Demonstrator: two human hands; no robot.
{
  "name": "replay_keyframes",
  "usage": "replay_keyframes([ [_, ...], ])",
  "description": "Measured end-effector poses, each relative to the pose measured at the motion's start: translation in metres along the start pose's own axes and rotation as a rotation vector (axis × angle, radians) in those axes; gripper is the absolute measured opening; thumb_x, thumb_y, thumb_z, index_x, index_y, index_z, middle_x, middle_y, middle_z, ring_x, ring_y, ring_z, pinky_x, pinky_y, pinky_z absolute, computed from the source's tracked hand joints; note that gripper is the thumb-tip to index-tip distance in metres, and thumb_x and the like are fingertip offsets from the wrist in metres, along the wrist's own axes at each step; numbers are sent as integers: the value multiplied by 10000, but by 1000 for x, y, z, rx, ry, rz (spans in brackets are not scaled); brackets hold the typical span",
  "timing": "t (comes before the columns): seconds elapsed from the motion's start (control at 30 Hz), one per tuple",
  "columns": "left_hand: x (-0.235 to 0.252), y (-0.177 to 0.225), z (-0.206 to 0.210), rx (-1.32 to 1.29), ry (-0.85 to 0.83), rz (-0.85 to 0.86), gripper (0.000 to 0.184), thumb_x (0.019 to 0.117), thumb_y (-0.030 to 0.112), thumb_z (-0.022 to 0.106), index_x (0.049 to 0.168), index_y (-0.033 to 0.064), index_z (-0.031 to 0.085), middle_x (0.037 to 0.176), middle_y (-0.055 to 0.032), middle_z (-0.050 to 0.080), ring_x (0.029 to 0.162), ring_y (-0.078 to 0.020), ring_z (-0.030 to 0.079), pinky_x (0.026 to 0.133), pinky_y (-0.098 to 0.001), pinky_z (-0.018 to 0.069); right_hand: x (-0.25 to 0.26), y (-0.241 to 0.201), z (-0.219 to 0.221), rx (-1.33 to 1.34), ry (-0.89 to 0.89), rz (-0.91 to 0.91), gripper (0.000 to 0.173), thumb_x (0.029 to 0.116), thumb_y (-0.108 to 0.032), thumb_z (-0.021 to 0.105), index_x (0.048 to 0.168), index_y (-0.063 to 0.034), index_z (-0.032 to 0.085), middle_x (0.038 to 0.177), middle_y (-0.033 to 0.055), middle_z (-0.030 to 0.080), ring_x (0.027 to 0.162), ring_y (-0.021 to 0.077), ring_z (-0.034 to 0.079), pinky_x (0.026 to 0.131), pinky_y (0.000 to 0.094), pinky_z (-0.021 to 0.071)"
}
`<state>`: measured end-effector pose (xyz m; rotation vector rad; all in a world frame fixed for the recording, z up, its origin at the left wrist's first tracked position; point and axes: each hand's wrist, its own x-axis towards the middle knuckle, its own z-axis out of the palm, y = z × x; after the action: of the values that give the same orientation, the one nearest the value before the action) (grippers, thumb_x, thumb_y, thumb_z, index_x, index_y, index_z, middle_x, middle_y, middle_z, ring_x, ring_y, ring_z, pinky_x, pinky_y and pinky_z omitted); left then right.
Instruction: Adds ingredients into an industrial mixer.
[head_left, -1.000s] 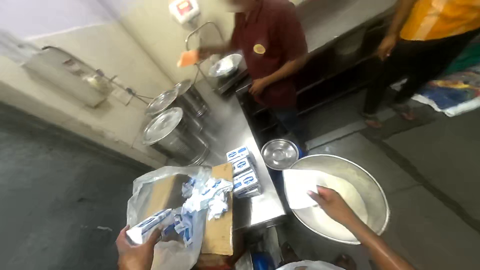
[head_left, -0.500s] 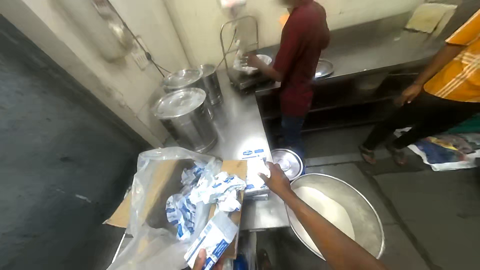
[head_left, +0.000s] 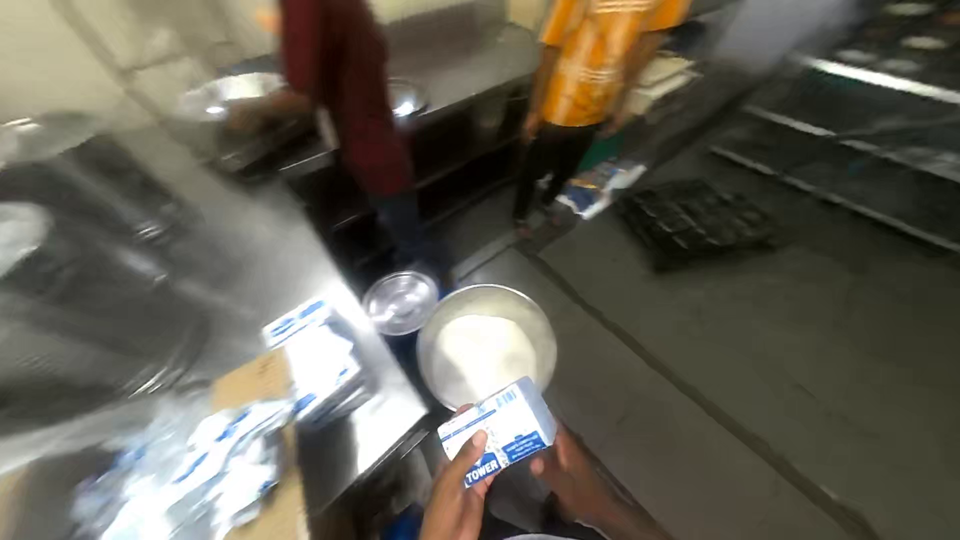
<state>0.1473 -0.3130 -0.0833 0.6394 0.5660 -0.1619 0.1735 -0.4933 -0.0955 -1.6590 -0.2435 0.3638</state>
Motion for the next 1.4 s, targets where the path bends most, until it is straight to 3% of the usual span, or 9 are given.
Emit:
replay_keyframes([
  [0.1,-4,-67,64,187,-144,-168,485,1031,146,522,1459,-14,361,1217,-205,657,1057,-293,698,938,-436,590,-67,13,-55,176,373,34,875,947,-501,656,1421,150,313,1248,67,624,1129,1,608,997,215,517],
  [0.23,-21,-162,135,382,-525,-319,532,994,182,556,1447,17,330,1216,-136,668,1074,-221,696,953,-387,585,-154,44,-143,454,742,-70,1049,857,-704,645,1464,64,267,1271,40,624,1135,89,642,984,328,562],
  [0.37,-44,-272,207,543,-767,-479,536,972,143,585,1446,16,371,1208,-124,678,1072,-200,694,948,-362,582,-258,57,-226,582,1001,-167,999,845,-673,685,1454,10,285,1243,28,642,1109,114,660,962,337,573],
  [0.6,-101,-458,301,674,-879,-1130,520,1096,444,308,1413,66,470,1217,-182,683,1033,-287,715,859,-408,614,-393,56,-312,507,1580,-65,729,1026,-476,474,1469,67,273,1226,90,608,1087,70,641,948,286,562],
  [0.77,-123,-568,353,1340,-1461,-797,556,1104,431,339,1525,71,392,1377,-95,596,1191,-170,631,973,-365,559,-462,60,-368,539,1977,26,666,1064,-443,343,1530,24,257,1222,152,618,1039,134,677,886,327,598],
  [0.93,-155,-676,405,1277,-1844,-626,607,1078,433,412,1604,148,306,1502,-99,518,1315,-142,557,1109,-363,472,-506,85,-426,375,2172,53,699,1061,-386,404,1621,-63,139,1437,153,531,1181,121,629,986,306,551],
  [1.2,-198,-802,501,1318,-1967,-832,560,1097,451,354,1553,134,419,1441,-103,572,1273,-153,586,1088,-378,482,-574,86,-530,297,2416,-3,670,1068,-492,336,1633,-161,196,1394,78,580,1136,120,642,940,321,563],
  [1.3,-224,-853,523,1401,-1861,-1060,696,1062,615,250,1452,114,535,1327,-113,647,1221,-207,623,1050,-438,513,-605,85,-556,488,2534,-184,729,1041,-647,274,1521,-118,418,1325,103,641,1178,196,643,997,413,551],
  [1.4,-249,-905,529,1350,-2081,-944,569,1100,499,292,1423,110,555,1233,-117,676,1100,-195,663,970,-422,544,-637,85,-576,582,2605,-229,646,1064,-574,325,1530,-130,383,1273,119,653,1119,211,670,944,416,578],
])
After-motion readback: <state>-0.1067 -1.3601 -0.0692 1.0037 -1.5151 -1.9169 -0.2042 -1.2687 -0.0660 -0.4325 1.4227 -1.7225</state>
